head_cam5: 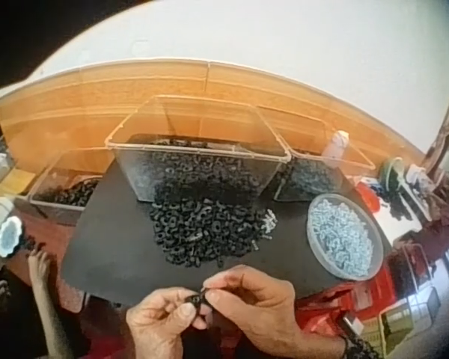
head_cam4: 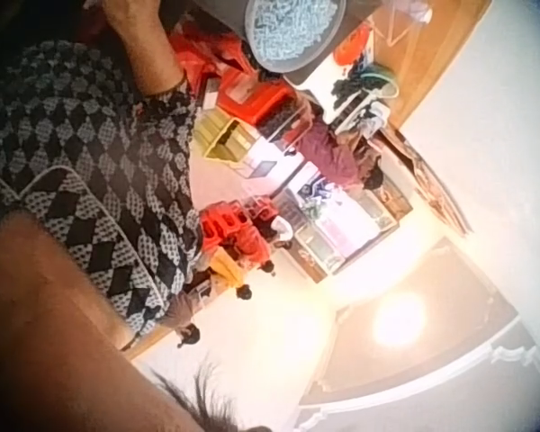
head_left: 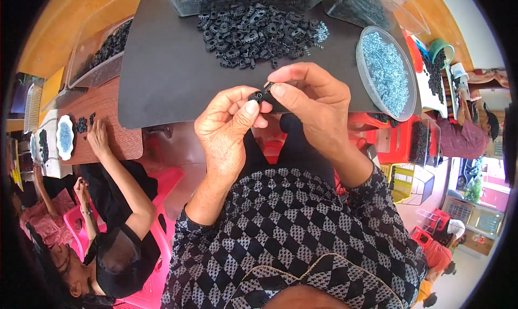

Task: Assembling small black plastic components by hand in a workshop.

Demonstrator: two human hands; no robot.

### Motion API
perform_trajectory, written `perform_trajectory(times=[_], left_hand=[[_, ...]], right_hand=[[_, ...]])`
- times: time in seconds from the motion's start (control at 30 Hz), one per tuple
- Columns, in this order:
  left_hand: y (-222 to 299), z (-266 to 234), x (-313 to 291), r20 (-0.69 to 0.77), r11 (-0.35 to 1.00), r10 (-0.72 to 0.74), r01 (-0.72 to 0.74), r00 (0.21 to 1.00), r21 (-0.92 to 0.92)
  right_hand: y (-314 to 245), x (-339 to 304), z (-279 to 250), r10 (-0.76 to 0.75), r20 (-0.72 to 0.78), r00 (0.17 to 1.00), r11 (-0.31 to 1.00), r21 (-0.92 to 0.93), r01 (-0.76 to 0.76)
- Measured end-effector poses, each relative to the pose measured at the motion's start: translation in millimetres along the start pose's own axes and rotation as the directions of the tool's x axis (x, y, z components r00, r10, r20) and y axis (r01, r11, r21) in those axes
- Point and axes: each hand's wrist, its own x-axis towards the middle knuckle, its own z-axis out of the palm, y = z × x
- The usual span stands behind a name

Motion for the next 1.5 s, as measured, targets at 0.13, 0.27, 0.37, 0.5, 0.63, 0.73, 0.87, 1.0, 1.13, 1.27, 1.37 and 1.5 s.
perform_trajectory(times=[0.13,0.27,0.37,0.5,0.63,0.73,0.87,1.0,1.13,1.27,1.37,1.5], left_hand=[[-3,3,-1,-0.003,0.999,0.035,-0.035,0.999,-0.025],[-5,0,-3,-0.009,1.000,0.025,-0.025,1.000,-0.019],[-6,-1,-4,-0.008,0.999,0.034,-0.035,0.999,-0.018],[-5,1,-7,-0.002,0.999,0.022,-0.022,1.000,-0.034],[-8,3,-8,-0.005,0.998,0.059,-0.059,0.998,-0.005],[-7,3,-12,-0.018,0.995,0.064,-0.063,0.998,0.080],[-8,3,-12,-0.015,0.994,0.075,-0.074,0.997,0.084],[-6,4,-13,-0.020,0.997,0.059,-0.058,0.998,0.046],[-6,0,-12,-0.017,0.993,0.043,-0.041,0.999,0.111],[-3,-1,-13,-0.022,0.990,0.055,-0.051,0.998,0.131],[-5,-1,-14,-0.026,0.988,0.063,-0.058,0.998,0.146],[-5,-1,-15,-0.037,0.984,0.053,-0.046,0.998,0.170]], right_hand=[[10,-2,0,-0.004,-0.013,1.000,0.998,-0.067,0.003],[9,-5,1,0.009,-0.006,1.000,0.998,-0.065,-0.009],[10,-5,0,0.016,0.007,1.000,0.996,-0.092,-0.015],[16,-6,-1,-0.138,0.018,0.990,0.967,-0.212,0.139],[21,-5,-1,-0.174,0.011,0.985,0.950,-0.261,0.171],[20,-7,-3,-0.235,0.035,0.971,0.918,-0.320,0.234],[14,-8,-3,-0.225,0.059,0.973,0.880,-0.415,0.229],[14,-8,-3,-0.295,0.076,0.952,0.810,-0.509,0.292],[18,-9,-1,-0.412,0.131,0.902,0.722,-0.557,0.410],[15,-13,-2,-0.410,0.183,0.894,0.696,-0.570,0.436],[16,-16,-5,-0.366,0.177,0.914,0.742,-0.538,0.401],[5,-20,-9,-0.096,0.150,0.984,0.849,-0.503,0.160]])
